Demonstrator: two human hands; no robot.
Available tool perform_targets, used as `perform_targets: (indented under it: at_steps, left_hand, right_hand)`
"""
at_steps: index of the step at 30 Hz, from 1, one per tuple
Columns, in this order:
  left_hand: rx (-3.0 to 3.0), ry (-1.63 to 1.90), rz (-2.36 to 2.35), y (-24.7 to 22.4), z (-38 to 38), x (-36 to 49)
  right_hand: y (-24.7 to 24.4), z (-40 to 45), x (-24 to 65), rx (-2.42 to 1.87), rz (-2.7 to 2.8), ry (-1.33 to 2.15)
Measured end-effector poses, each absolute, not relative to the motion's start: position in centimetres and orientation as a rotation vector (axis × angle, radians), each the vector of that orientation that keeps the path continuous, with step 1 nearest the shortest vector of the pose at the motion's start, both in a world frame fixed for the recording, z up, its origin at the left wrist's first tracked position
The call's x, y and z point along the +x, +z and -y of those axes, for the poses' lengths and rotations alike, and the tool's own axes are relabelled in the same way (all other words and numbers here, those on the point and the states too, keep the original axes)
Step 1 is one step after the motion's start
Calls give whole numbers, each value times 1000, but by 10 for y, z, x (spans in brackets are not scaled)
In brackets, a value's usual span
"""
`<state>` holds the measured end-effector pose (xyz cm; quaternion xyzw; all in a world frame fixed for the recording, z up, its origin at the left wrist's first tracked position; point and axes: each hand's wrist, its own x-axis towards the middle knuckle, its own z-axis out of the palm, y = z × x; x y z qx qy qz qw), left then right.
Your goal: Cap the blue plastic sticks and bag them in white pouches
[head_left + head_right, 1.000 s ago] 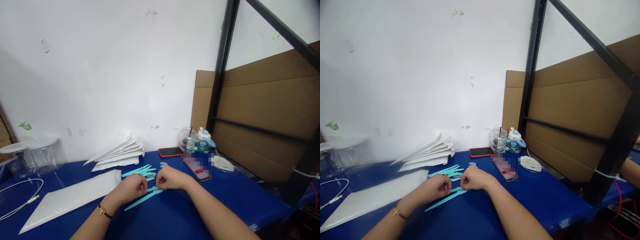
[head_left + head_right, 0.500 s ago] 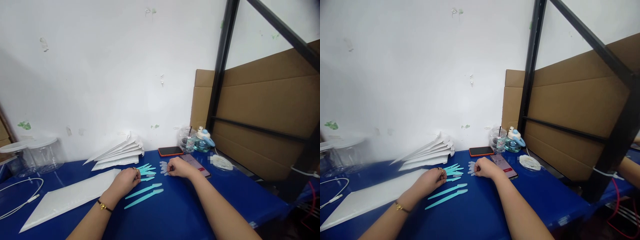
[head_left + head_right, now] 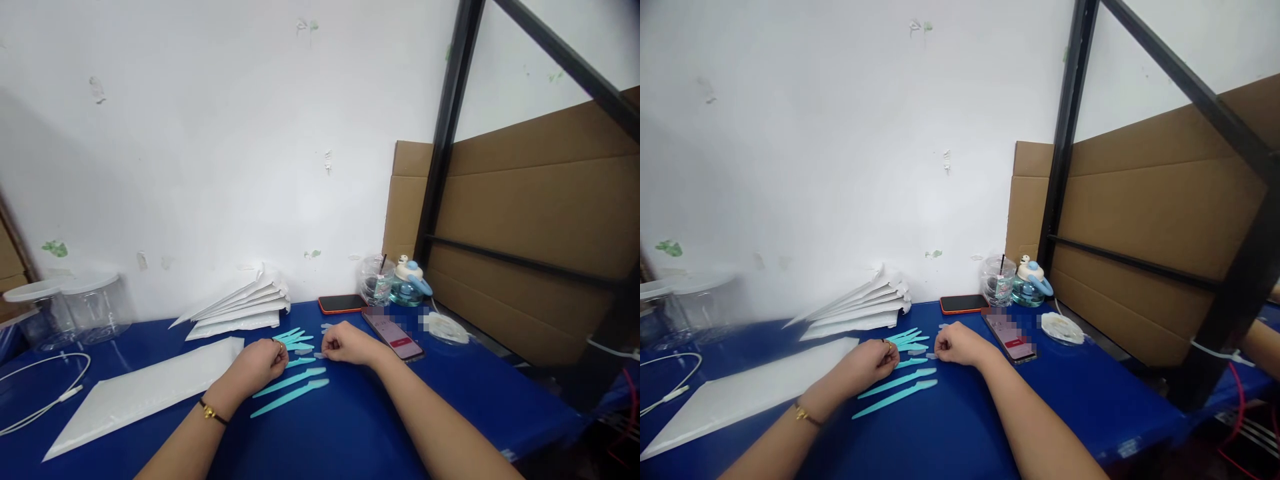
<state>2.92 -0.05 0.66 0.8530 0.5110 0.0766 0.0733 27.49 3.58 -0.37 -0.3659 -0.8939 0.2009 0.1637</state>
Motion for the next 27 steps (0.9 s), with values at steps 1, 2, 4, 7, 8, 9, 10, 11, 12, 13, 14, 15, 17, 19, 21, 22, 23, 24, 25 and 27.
perform_targets:
  at_steps: [1,2,4,7,8,9,10,11,12,13,14,15,17,19,21,22,23,24,25,27]
  left_hand:
    - [2562,228,-1541,7,1,30]
    - [2562,226,-1548,7,1,30]
    - [2569,219,-1551,7,1,32]
    - [2596,224,-1530,7,2,34]
    - [2603,229,-1509,6,3,35]
    - [2607,237,-1478,6,4,36]
    - [2605,249,-1443,5,5,38]
    - [2599,259,-1404,5,6,38]
    - [2587,264,-1372,5,6,39]
    - [2570,263,-1349,4,6,38]
    - [2550,262,-1344,4,5,37]
    - [2532,268,-1357,3,3,35]
    - [2512,328,-1448,2,-2,28]
    - [2517,420,-1582,-1,-8,19]
    - [2530,464,-1680,-3,-14,11]
    - [2532,459,-1703,-4,-16,8]
    - [2531,442,-1712,-5,-17,6]
    - [2526,422,-1719,-6,-18,5]
    - [2517,403,-1731,-6,-19,5]
    - [2489,383,-1758,-6,-19,6]
  right_hand:
    - [-3,-35,273,-1039,2553,574]
    - [-2,-33,272,-1035,2558,573]
    - [-1,-32,269,-1030,2567,583]
    - [-1,-31,266,-1026,2574,615]
    - [-2,-30,265,-1024,2574,628]
    - [-2,-30,264,-1019,2578,637]
    - [-3,-30,263,-1007,2584,641]
    - [-3,-30,262,-990,2594,646]
    - [-3,-30,262,-971,2607,654]
    - [-3,-30,261,-958,2614,655]
    - [-3,-29,261,-957,2609,638]
    - [-3,-30,260,-964,2589,604]
    - [-4,-31,256,-990,2522,496]
    - [-6,-34,249,-1012,2464,381]
    - [-10,-37,242,-1051,2457,307]
    - [-12,-39,239,-1077,2461,280]
    - [-14,-40,237,-1104,2464,260]
    - [-15,-41,236,-1125,2467,250]
    - [-16,-42,236,-1138,2470,249]
    - [-17,-42,239,-1145,2466,255]
